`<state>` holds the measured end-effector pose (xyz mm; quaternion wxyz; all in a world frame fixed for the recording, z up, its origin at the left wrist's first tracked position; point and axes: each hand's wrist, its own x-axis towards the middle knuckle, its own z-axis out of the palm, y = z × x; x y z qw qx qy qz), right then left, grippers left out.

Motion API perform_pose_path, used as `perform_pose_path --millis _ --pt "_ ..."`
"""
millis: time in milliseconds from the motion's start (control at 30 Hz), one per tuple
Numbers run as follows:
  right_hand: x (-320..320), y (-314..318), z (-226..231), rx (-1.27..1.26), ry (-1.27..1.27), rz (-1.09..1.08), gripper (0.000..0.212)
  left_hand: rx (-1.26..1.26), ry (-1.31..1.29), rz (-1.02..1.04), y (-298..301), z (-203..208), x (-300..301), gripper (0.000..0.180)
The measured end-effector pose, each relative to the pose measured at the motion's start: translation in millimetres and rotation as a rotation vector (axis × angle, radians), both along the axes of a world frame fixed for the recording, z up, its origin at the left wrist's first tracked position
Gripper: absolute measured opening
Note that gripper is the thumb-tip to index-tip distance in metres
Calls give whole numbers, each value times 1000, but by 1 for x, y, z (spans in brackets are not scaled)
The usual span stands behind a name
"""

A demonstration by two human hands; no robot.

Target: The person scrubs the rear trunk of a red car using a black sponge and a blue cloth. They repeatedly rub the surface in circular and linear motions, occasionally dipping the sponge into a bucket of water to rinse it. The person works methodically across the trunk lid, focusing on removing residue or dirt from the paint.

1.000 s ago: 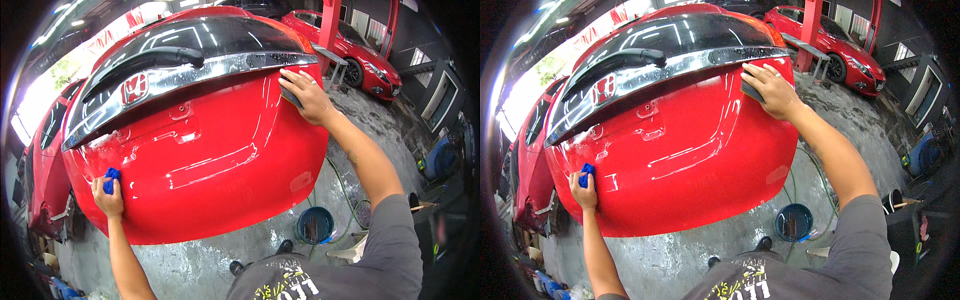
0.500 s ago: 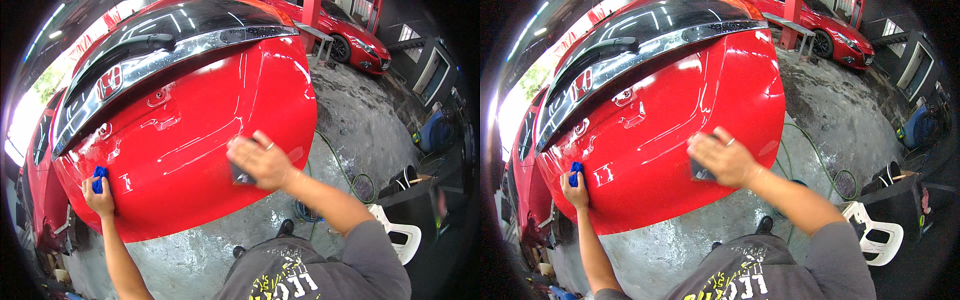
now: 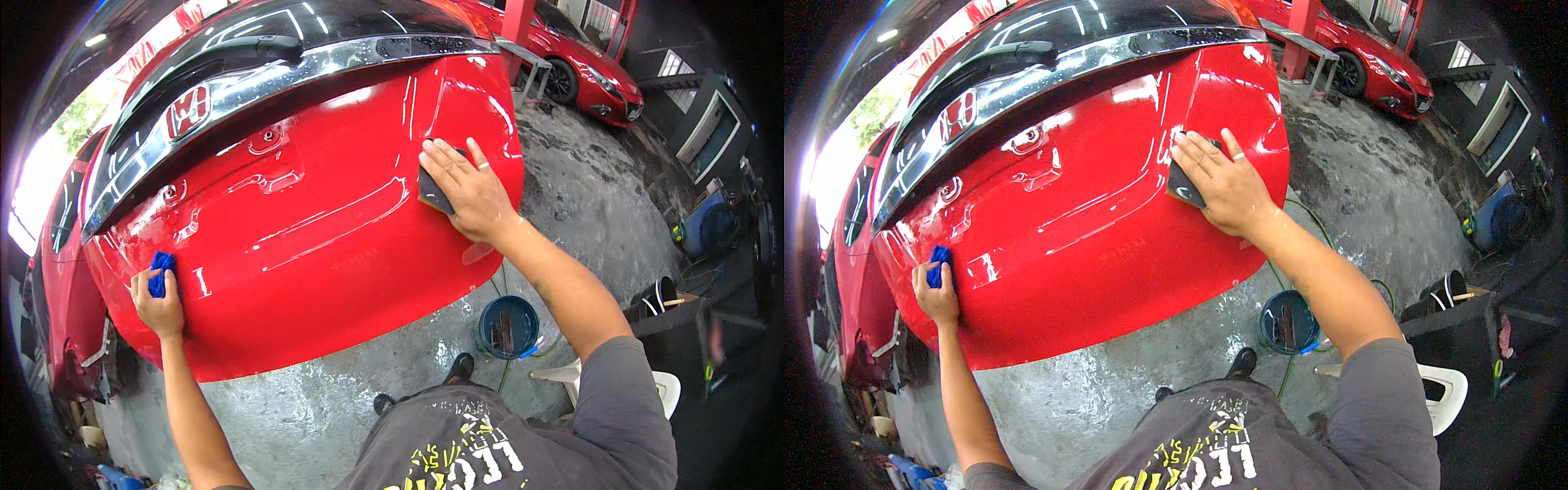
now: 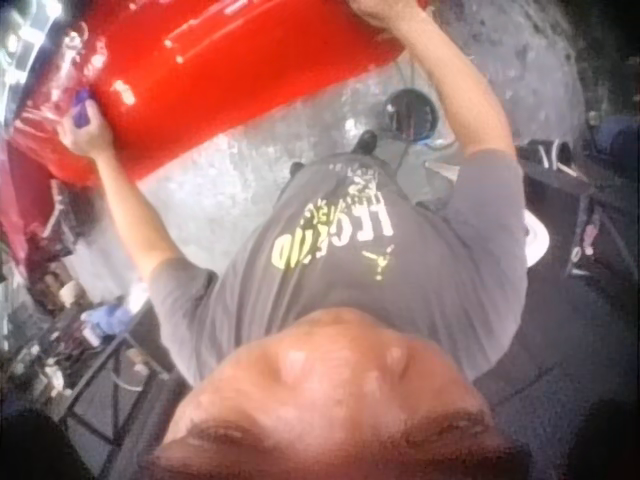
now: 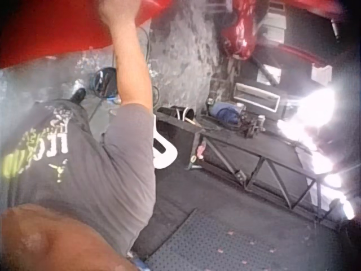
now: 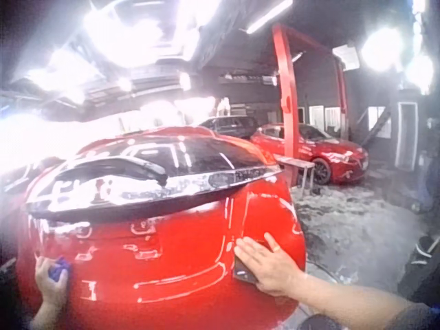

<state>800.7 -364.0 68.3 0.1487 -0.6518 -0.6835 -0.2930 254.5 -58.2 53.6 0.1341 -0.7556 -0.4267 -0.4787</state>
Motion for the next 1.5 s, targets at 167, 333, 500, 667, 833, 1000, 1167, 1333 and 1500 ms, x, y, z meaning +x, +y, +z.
perform_pose_path --millis 167,333,500,667,833,1000,1167,1333,1500 --pt "-38 -37 -50 -76 60 177 74 15 -12 -9 -3 0 4 21" --pt "28 -41 -28 -5 71 -120 72 2 -33 30 -5 2 7 21" --pt "-139 18 -50 6 133 255 60 1 -49 67 -7 5 6 22" --pt "-229 81 -27 5 156 397 52 10 -34 -14 -2 9 15 21" --pt "-79 36 4 -159 1 126 56 16 -48 41 -10 9 2 20" --pt "-68 22 13 -90 -130 -129 61 17 -48 39 -9 5 14 21" --pt "-113 17 1 -148 -56 -41 67 -8 -36 27 -14 10 5 22" --pt "-5 55 50 -133 -287 -320 64 19 -46 0 -13 13 7 21" --pt "41 96 92 -132 -280 -522 62 31 -60 -43 -13 12 11 20"
